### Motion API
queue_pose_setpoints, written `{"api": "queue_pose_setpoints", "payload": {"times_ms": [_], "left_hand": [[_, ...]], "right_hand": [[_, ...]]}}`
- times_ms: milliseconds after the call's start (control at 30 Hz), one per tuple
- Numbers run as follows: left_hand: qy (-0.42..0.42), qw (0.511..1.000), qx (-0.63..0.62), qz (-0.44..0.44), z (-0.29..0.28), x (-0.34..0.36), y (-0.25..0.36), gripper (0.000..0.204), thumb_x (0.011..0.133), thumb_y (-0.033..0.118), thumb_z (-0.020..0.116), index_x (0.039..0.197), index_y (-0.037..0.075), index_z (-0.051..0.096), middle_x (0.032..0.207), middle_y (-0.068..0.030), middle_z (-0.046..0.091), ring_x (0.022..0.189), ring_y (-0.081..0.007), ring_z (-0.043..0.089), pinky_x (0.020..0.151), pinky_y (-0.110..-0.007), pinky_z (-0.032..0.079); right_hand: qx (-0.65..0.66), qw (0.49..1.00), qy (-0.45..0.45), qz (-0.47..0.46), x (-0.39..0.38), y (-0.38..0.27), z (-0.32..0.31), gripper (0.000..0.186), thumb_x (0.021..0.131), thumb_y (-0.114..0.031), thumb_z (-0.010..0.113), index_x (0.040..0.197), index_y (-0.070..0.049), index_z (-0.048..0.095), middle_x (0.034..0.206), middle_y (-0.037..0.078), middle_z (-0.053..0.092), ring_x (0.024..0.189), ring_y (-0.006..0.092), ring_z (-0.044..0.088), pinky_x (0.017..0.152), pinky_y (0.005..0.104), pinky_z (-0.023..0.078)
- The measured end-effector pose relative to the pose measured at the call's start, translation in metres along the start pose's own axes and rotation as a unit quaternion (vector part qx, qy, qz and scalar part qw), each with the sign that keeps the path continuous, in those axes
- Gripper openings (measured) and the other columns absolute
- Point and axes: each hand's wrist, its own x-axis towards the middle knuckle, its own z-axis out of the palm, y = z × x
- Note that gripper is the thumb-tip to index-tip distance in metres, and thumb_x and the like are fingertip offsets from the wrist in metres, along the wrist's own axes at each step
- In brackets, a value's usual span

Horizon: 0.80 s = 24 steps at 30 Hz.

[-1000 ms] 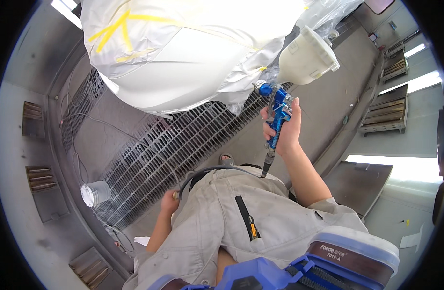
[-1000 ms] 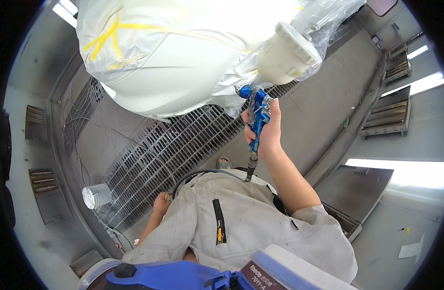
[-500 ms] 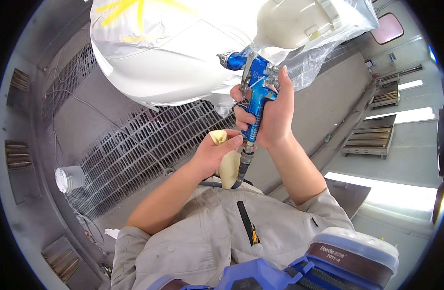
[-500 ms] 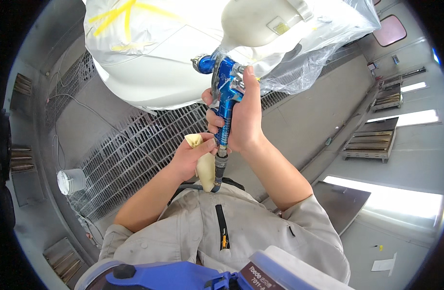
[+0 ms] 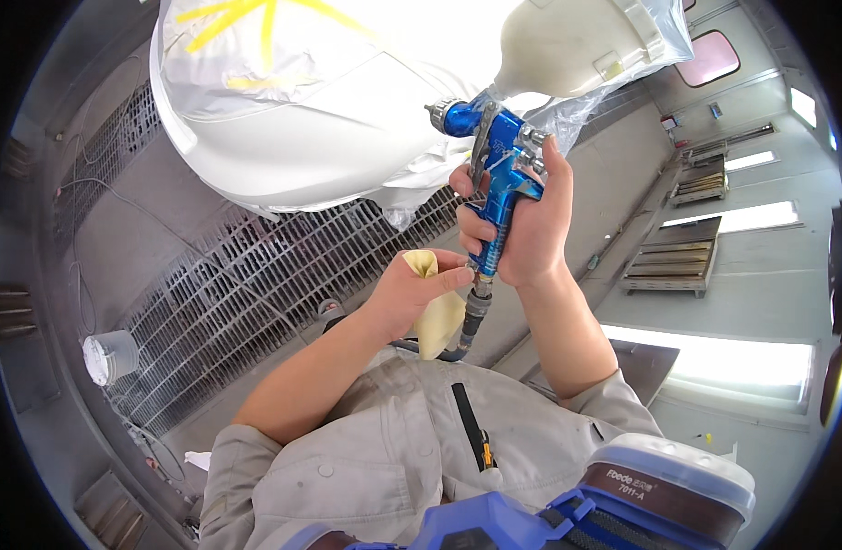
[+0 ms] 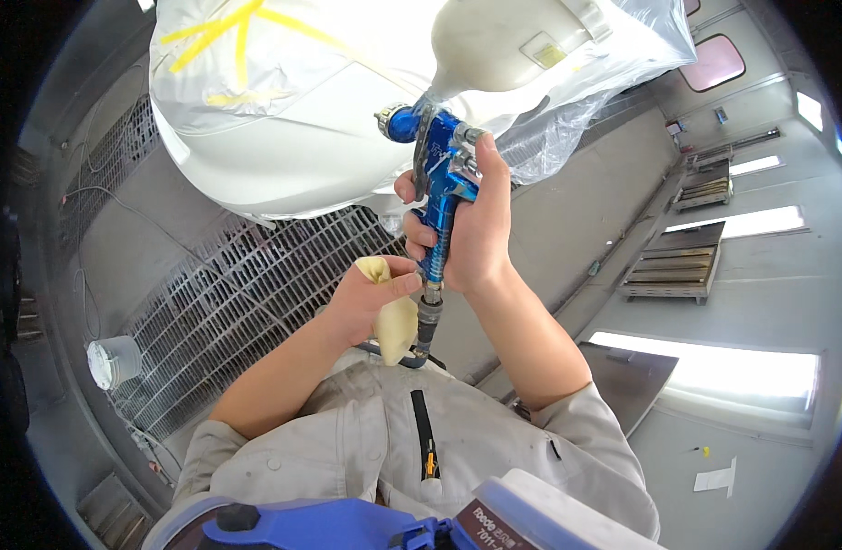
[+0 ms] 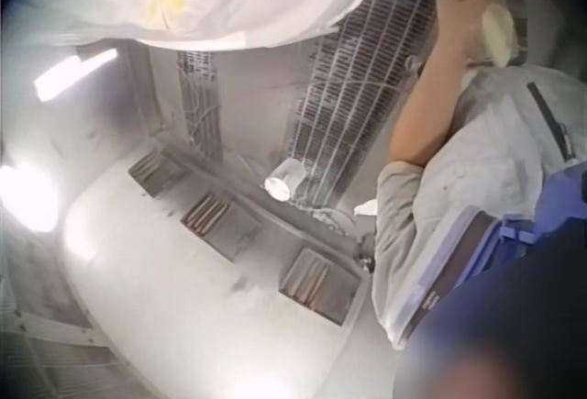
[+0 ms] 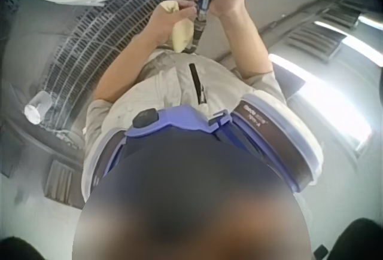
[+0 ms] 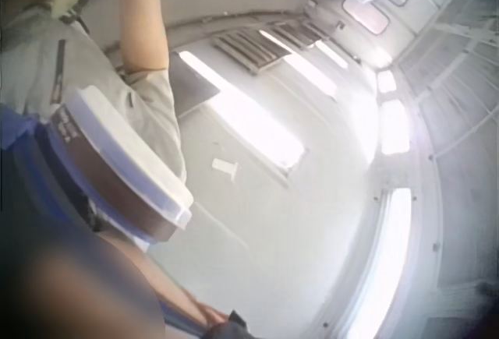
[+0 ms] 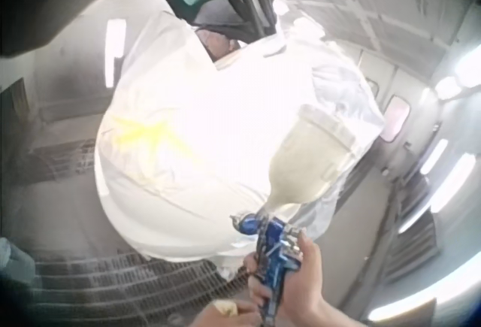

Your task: The person uses a blue spray gun to apply white paint to a large object covered with protective sheeting and yellow tape. The person moves the spray gun steadily across the surface, maintaining consistent coverage.

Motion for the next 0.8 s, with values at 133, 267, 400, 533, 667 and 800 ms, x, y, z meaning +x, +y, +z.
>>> {"api": "queue_pose_setpoints", "payload": {"times_ms": [133, 267, 400, 533, 667, 800], "left_hand": [[-0.037, 0.999, -0.034, -0.004, -0.009, 0.001, 0.012, 0.033, 0.094, 0.023, 0.081, 0.114, -0.002, 0.071, 0.1, -0.0048, 0.074, 0.079, -0.0105, 0.068, 0.07, -0.028, 0.058], [-0.079, 0.995, -0.058, -0.017, -0.018, 0.004, 0.029, 0.034, 0.093, 0.023, 0.082, 0.114, -0.002, 0.07, 0.099, -0.0057, 0.074, 0.079, -0.0121, 0.069, 0.07, -0.03, 0.06], [-0.061, 0.997, -0.049, -0.024, -0.023, 0.002, 0.037, 0.035, 0.091, 0.021, 0.083, 0.114, -0.002, 0.07, 0.099, -0.0064, 0.073, 0.08, -0.0134, 0.07, 0.07, -0.031, 0.061], [-0.115, 0.989, -0.079, -0.045, -0.035, 0.0, 0.044, 0.035, 0.09, 0.018, 0.084, 0.114, -0.002, 0.069, 0.099, -0.0067, 0.073, 0.081, -0.014, 0.071, 0.07, -0.031, 0.061], [-0.139, 0.985, -0.08, -0.058, -0.046, 0.0, 0.046, 0.034, 0.09, 0.017, 0.084, 0.114, -0.002, 0.07, 0.098, -0.0061, 0.073, 0.08, -0.0137, 0.071, 0.069, -0.03, 0.061], [-0.13, 0.987, -0.068, -0.06, -0.053, 0.0, 0.046, 0.031, 0.09, 0.016, 0.084, 0.112, -0.002, 0.07, 0.096, -0.005, 0.072, 0.079, -0.0128, 0.07, 0.068, -0.029, 0.06]], "right_hand": [[-0.069, 0.997, 0.041, -0.018, 0.005, -0.002, 0.026, 0.069, 0.099, -0.073, 0.034, 0.11, -0.009, 0.056, 0.088, 0.008, 0.061, 0.049, 0.0113, 0.044, 0.041, 0.0292, 0.037], [-0.108, 0.99, 0.072, -0.05, 0.007, -0.004, 0.048, 0.068, 0.099, -0.073, 0.036, 0.106, -0.01, 0.057, 0.086, 0.007, 0.061, 0.048, 0.0106, 0.043, 0.041, 0.0275, 0.036], [-0.096, 0.992, 0.073, -0.022, 0.011, -0.006, 0.061, 0.073, 0.098, -0.076, 0.035, 0.109, -0.007, 0.057, 0.091, 0.008, 0.059, 0.05, 0.0101, 0.042, 0.043, 0.0266, 0.035], [-0.126, 0.989, 0.075, -0.015, 0.012, -0.003, 0.072, 0.075, 0.097, -0.076, 0.035, 0.111, -0.006, 0.057, 0.094, 0.009, 0.059, 0.051, 0.0097, 0.041, 0.044, 0.0264, 0.034], [-0.133, 0.987, 0.086, -0.017, 0.014, 0.004, 0.082, 0.075, 0.098, -0.076, 0.035, 0.112, -0.006, 0.057, 0.092, 0.009, 0.059, 0.049, 0.0099, 0.04, 0.043, 0.0265, 0.034], [-0.152, 0.983, 0.096, -0.024, 0.018, 0.008, 0.091, 0.072, 0.098, -0.075, 0.034, 0.113, -0.008, 0.058, 0.09, 0.009, 0.059, 0.048, 0.0099, 0.04, 0.041, 0.026, 0.034]]}}
